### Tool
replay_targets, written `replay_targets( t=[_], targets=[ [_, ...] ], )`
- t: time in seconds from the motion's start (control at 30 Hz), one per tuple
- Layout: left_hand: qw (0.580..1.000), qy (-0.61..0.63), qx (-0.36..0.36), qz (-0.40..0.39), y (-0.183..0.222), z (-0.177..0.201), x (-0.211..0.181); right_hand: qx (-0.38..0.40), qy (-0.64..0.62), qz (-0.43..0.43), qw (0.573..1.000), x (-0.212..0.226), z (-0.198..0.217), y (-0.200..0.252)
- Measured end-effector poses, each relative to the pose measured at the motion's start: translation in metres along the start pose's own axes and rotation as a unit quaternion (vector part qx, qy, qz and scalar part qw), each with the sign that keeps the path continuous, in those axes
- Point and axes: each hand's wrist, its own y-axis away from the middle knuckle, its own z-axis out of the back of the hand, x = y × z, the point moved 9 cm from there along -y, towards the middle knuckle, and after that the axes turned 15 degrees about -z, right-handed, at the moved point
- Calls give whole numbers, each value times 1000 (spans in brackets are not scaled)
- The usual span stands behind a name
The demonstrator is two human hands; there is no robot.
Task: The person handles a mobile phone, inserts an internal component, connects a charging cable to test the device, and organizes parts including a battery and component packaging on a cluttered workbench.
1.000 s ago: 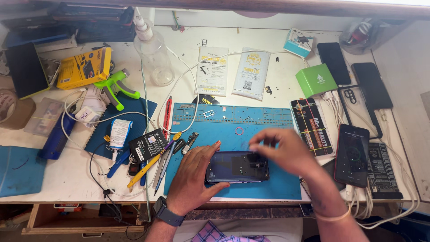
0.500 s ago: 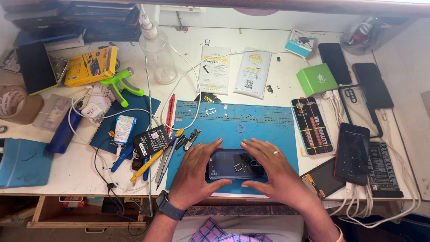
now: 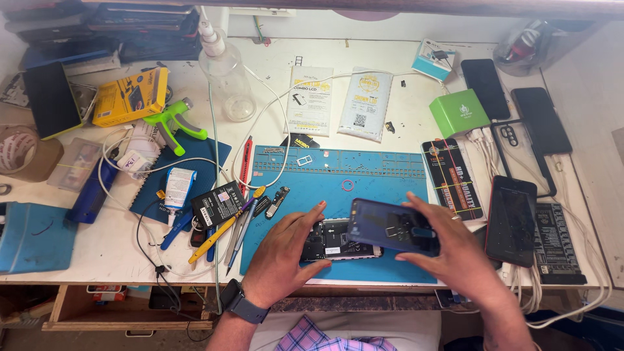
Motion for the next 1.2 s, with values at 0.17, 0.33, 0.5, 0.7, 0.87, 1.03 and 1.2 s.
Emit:
replay_targets(
  t=[0.17, 0.33, 0.5, 0.7, 0.87, 1.03, 1.2],
  targets=[
    [999, -36, 4, -33, -6, 8, -11, -16, -1, -34, 999, -23, 10, -3],
    [994, -74, -61, -45, 11, 41, -12, -9, 3, -33, 999, -26, 8, -2],
    [988, -93, -119, 19, 35, 79, -6, 30, -6, 22, 999, 3, -9, -3],
    [993, -40, -105, -19, 26, 72, -14, 83, -53, 87, 991, 45, -37, -8],
    [996, -20, -62, -63, 4, 40, -15, 74, -88, 146, 983, 58, -39, -13],
    [996, -7, -46, -72, -13, 18, -11, 66, -78, 164, 981, 54, -42, -11],
    [997, 8, -32, -66, -19, 6, -6, 48, -67, 180, 980, 51, -43, -11]
  ],
)
